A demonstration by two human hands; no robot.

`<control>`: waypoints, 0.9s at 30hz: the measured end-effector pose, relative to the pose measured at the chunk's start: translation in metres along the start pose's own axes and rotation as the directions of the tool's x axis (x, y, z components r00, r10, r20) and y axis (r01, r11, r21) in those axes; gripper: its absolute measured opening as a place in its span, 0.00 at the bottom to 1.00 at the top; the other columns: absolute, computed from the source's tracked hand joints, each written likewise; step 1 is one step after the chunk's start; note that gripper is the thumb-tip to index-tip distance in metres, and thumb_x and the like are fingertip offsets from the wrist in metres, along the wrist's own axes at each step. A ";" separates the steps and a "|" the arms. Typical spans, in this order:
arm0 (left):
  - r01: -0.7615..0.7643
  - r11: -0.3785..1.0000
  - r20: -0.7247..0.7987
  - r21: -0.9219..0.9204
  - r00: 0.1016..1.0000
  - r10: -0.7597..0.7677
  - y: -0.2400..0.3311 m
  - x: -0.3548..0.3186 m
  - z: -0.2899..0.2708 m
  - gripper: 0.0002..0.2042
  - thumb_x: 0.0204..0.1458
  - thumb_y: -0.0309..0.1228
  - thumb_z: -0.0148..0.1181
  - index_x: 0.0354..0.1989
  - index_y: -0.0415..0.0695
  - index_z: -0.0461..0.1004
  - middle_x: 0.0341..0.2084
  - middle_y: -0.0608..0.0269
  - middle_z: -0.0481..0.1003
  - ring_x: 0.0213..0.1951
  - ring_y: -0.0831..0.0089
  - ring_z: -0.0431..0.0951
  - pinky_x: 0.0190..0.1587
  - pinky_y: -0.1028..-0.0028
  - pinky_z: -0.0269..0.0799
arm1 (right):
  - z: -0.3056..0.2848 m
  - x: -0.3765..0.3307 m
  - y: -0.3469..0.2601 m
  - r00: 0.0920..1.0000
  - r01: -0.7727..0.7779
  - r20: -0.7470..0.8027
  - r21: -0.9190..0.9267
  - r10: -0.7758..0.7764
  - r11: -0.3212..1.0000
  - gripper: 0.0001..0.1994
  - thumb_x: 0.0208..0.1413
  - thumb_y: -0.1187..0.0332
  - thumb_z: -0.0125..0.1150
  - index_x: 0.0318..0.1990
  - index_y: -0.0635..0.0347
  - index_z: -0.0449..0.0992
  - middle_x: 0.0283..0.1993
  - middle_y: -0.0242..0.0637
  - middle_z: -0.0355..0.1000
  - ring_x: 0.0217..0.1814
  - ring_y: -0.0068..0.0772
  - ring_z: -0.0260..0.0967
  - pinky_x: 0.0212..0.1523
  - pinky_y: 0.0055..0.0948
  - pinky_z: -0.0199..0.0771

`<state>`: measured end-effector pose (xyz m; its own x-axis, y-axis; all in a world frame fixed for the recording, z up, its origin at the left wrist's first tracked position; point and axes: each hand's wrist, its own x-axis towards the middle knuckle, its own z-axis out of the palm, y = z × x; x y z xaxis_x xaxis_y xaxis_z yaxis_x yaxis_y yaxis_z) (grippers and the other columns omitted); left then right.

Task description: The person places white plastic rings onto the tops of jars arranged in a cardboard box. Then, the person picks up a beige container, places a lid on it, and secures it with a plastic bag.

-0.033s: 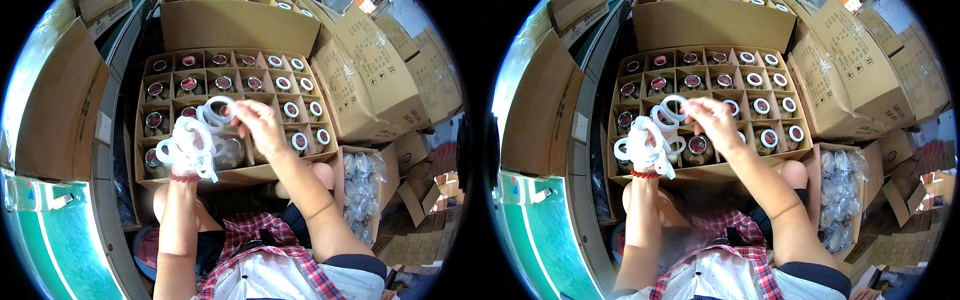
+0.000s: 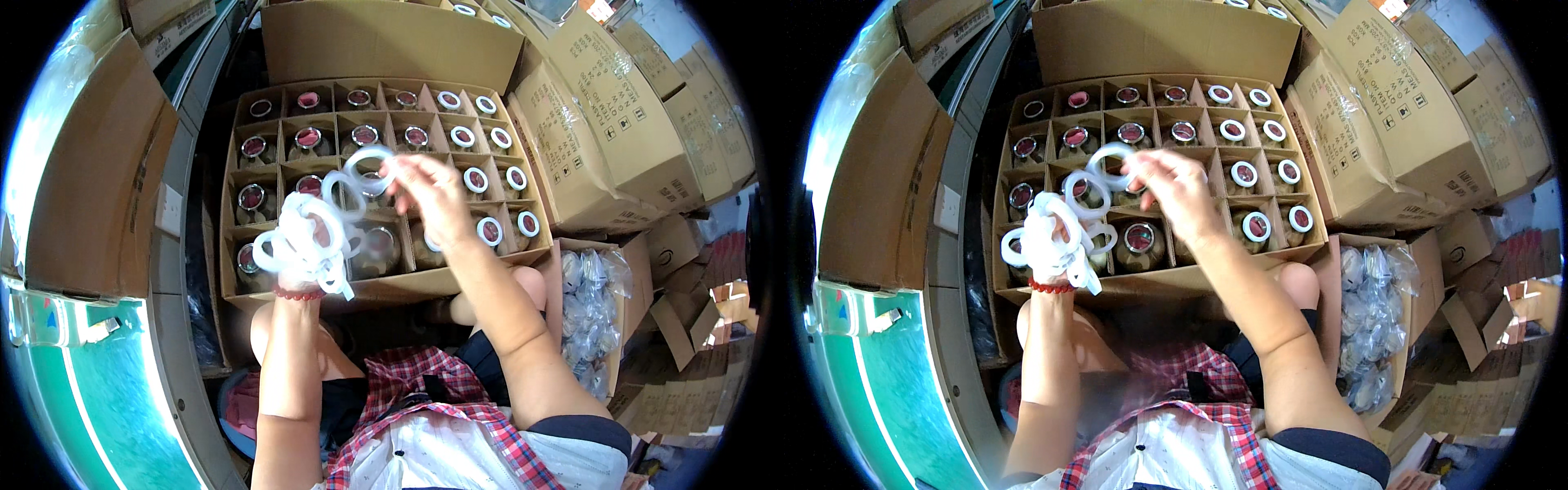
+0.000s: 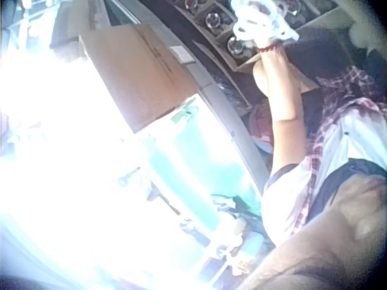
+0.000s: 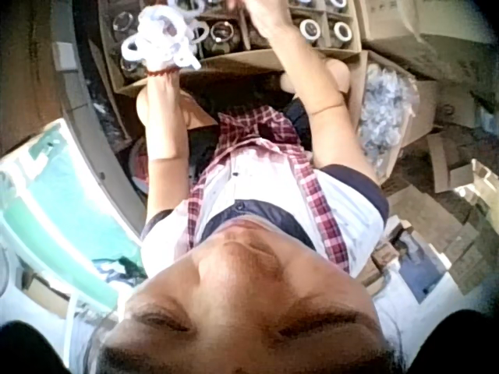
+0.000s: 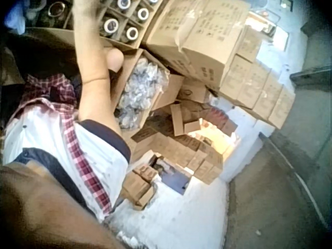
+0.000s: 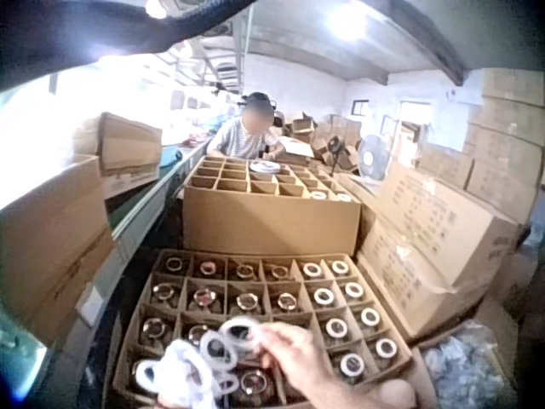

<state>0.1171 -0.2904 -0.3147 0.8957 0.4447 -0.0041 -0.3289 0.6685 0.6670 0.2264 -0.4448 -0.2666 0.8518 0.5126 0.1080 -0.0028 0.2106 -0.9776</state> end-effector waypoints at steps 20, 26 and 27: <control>-0.033 0.999 0.093 0.000 0.995 0.033 0.006 0.070 -0.001 0.13 0.47 0.38 0.62 0.35 0.45 0.69 0.23 0.63 0.70 0.23 0.76 0.71 0.22 0.78 0.66 | -0.149 0.122 0.066 0.961 0.268 0.244 -0.940 0.133 -0.213 0.08 0.48 0.66 0.60 0.35 0.53 0.80 0.44 0.34 0.74 0.49 0.40 0.69 0.48 0.43 0.66; -0.034 0.998 0.181 0.056 0.983 0.024 -0.003 0.087 -0.022 0.12 0.48 0.38 0.62 0.36 0.46 0.69 0.27 0.66 0.71 0.27 0.76 0.71 0.26 0.78 0.68 | -0.155 0.123 0.070 0.942 0.328 0.302 -0.919 0.145 -0.218 0.12 0.48 0.70 0.59 0.42 0.51 0.79 0.51 0.39 0.71 0.55 0.40 0.66 0.50 0.44 0.64; 0.171 0.983 0.152 -0.071 0.976 -0.159 -0.006 0.089 -0.034 0.10 0.48 0.37 0.61 0.34 0.47 0.69 0.26 0.69 0.70 0.28 0.77 0.71 0.28 0.78 0.67 | -0.152 0.122 0.067 0.940 0.335 0.305 -0.908 0.150 -0.251 0.14 0.47 0.70 0.59 0.44 0.51 0.78 0.53 0.40 0.70 0.56 0.40 0.66 0.51 0.43 0.64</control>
<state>0.1882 -0.2345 -0.3446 0.9715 0.2372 0.0028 -0.1911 0.7756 0.6016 0.4097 -0.4951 -0.3464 0.6407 0.7678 0.0104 0.7617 -0.6372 0.1171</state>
